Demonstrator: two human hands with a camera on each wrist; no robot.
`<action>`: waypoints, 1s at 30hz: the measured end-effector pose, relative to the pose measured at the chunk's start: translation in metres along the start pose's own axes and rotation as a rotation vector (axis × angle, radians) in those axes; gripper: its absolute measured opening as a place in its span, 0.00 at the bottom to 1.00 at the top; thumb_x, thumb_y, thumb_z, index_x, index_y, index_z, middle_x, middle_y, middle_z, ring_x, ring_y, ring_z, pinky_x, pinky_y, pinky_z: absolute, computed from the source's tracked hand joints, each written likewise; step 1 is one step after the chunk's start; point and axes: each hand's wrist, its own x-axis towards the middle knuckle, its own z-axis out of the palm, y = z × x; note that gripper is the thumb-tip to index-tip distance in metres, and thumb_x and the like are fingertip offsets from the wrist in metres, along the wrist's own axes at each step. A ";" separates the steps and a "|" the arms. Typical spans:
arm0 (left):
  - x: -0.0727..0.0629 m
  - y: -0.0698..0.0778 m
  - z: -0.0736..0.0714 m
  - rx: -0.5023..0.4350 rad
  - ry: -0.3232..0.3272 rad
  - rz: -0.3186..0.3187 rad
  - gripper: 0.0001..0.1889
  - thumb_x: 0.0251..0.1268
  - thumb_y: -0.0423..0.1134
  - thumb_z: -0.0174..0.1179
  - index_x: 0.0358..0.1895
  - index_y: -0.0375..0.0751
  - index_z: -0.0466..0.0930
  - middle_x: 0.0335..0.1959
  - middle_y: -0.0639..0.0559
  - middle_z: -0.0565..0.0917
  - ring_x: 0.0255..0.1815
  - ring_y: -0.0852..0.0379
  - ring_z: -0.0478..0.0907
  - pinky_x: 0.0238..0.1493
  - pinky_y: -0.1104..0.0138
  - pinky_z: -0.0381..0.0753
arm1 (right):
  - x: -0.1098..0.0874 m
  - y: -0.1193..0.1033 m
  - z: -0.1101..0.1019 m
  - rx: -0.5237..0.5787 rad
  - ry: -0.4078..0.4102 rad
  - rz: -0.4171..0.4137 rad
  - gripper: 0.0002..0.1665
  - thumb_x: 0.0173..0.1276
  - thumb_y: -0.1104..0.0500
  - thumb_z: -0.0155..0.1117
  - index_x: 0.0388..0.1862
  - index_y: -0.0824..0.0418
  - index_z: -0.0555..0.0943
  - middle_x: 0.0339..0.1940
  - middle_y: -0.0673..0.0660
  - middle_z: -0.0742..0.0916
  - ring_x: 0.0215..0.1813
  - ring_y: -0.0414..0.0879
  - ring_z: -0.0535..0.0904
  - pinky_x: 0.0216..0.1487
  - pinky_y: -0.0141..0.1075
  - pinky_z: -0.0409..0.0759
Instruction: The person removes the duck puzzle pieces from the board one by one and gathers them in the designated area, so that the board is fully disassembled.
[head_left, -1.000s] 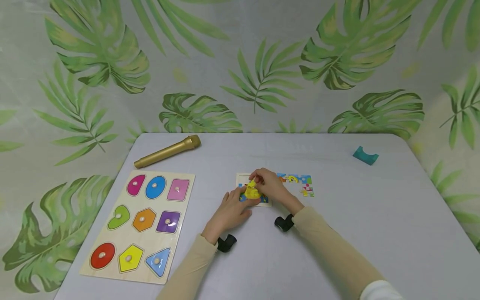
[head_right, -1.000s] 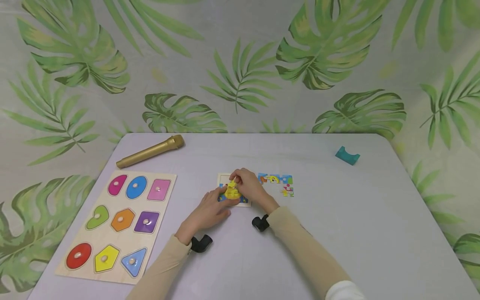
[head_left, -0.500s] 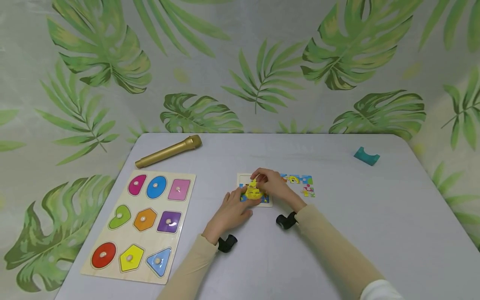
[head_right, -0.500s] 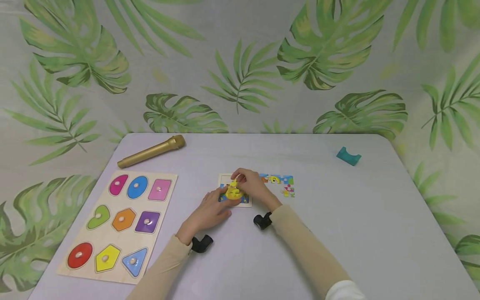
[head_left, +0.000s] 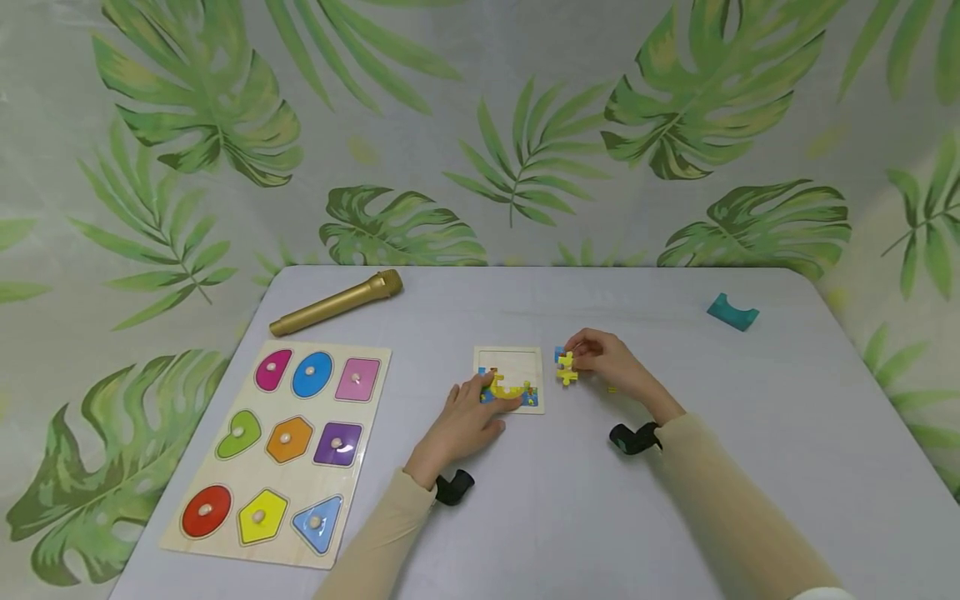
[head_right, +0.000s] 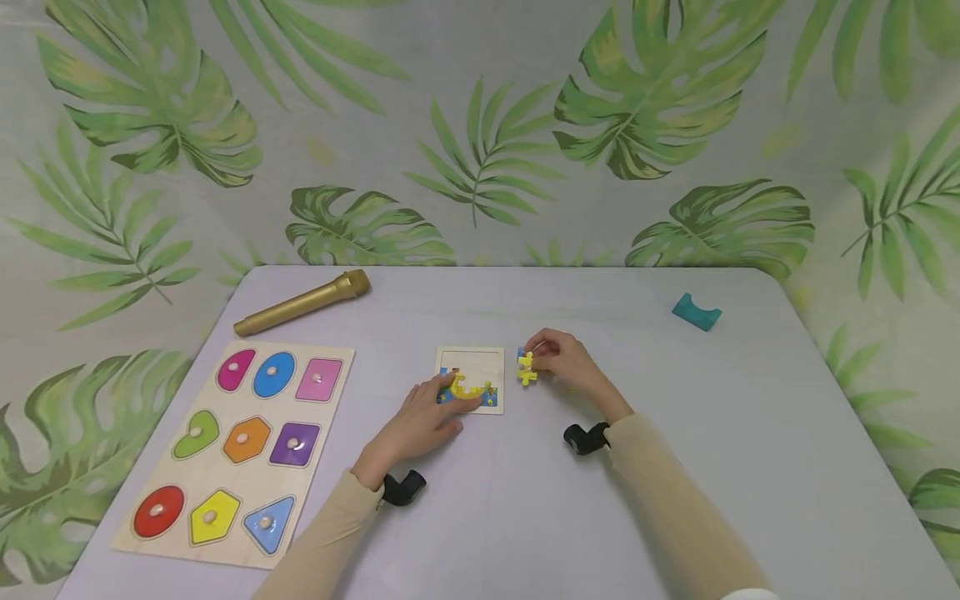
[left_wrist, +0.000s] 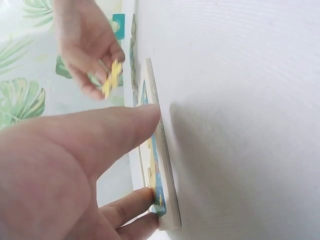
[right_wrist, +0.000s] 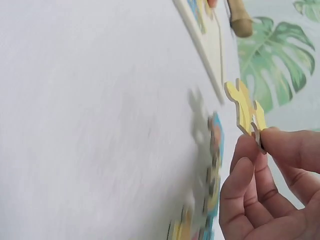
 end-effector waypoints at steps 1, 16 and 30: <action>0.000 0.000 0.000 -0.004 0.001 -0.001 0.21 0.71 0.40 0.55 0.65 0.56 0.74 0.73 0.38 0.55 0.73 0.39 0.49 0.68 0.40 0.47 | -0.002 0.003 -0.005 0.000 0.002 0.009 0.13 0.65 0.68 0.59 0.48 0.70 0.77 0.37 0.61 0.79 0.35 0.48 0.73 0.33 0.37 0.74; -0.002 0.001 -0.001 -0.017 0.009 0.008 0.20 0.70 0.39 0.55 0.64 0.55 0.75 0.73 0.38 0.55 0.73 0.39 0.49 0.68 0.40 0.46 | -0.017 0.020 -0.023 -0.104 0.002 -0.007 0.10 0.63 0.72 0.59 0.44 0.70 0.77 0.33 0.60 0.80 0.34 0.48 0.74 0.33 0.35 0.76; -0.001 0.000 0.000 -0.017 0.023 0.021 0.20 0.70 0.39 0.55 0.64 0.54 0.75 0.73 0.38 0.55 0.73 0.39 0.51 0.67 0.39 0.47 | -0.016 0.017 -0.012 -0.345 0.061 -0.084 0.08 0.60 0.74 0.59 0.37 0.65 0.79 0.29 0.54 0.78 0.32 0.47 0.73 0.33 0.37 0.71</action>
